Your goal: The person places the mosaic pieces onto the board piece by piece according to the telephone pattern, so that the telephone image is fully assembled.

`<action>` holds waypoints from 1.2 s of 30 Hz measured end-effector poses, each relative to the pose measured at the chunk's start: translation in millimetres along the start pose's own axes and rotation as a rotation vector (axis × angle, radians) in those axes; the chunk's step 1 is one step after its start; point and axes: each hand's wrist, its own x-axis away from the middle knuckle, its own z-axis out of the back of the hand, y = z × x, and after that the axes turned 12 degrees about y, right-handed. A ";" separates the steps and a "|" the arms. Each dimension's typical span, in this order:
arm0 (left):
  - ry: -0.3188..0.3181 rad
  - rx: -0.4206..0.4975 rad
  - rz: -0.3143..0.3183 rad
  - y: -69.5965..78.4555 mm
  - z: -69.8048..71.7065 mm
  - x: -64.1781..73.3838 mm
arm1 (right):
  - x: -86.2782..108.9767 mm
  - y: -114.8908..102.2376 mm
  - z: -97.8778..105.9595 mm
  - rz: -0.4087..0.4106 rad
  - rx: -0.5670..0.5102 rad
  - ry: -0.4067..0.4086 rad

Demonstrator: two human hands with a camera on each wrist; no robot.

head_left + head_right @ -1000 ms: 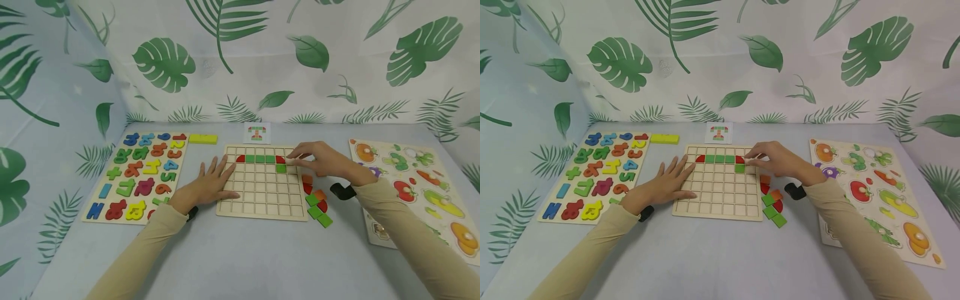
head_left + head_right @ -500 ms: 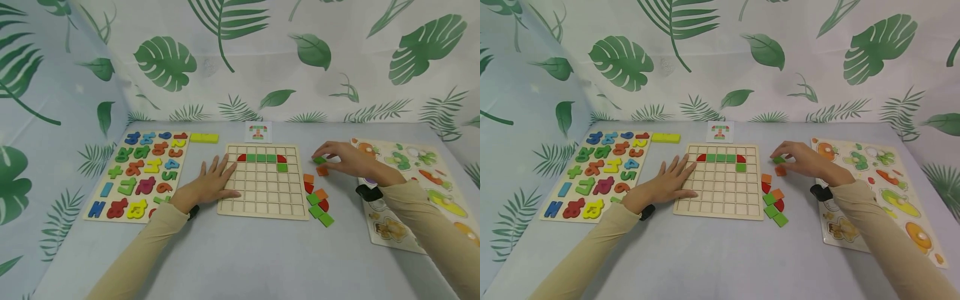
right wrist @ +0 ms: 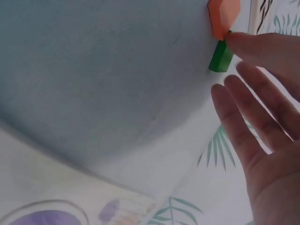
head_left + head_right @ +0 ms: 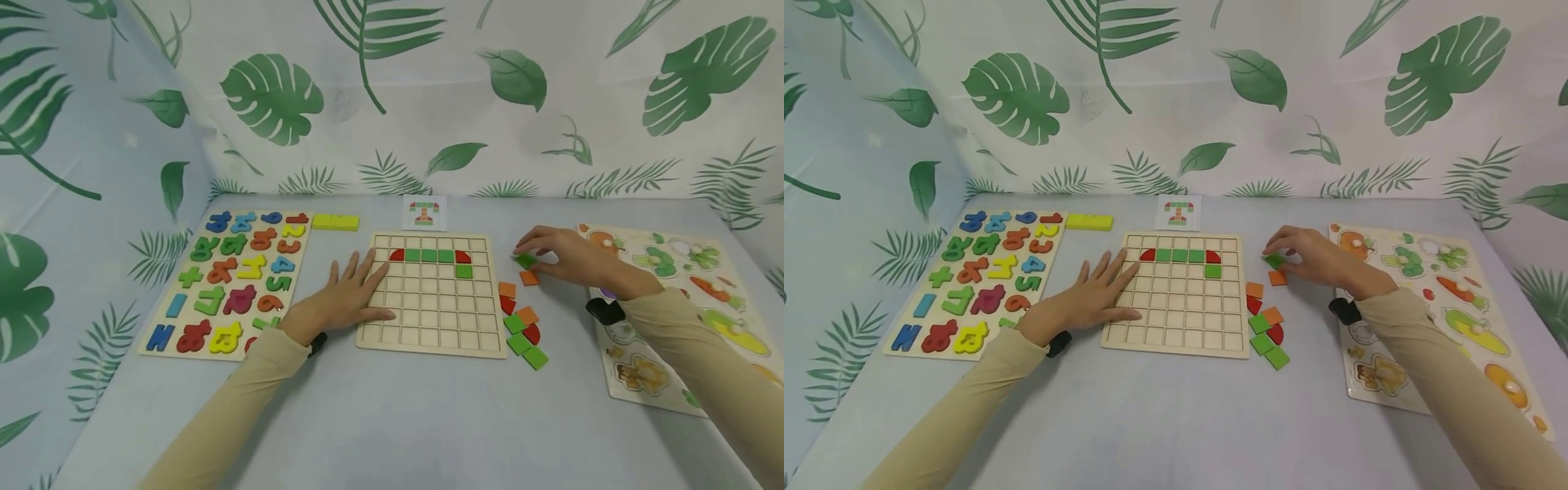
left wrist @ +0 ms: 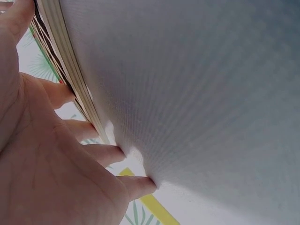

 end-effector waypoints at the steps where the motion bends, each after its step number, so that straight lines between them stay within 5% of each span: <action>1: -0.001 -0.003 0.002 0.0 -0.1 -0.1 | -1.1 -0.1 -0.2 -0.003 -0.009 -0.003; 23: -0.021 -0.034 0.033 3.1 3.8 -3.1 | -7.6 12.9 5.8 -0.332 -0.109 -0.122; 36: -0.028 -0.026 0.053 4.4 8.3 -7.7 | -5.0 12.4 5.2 -0.343 -0.097 -0.102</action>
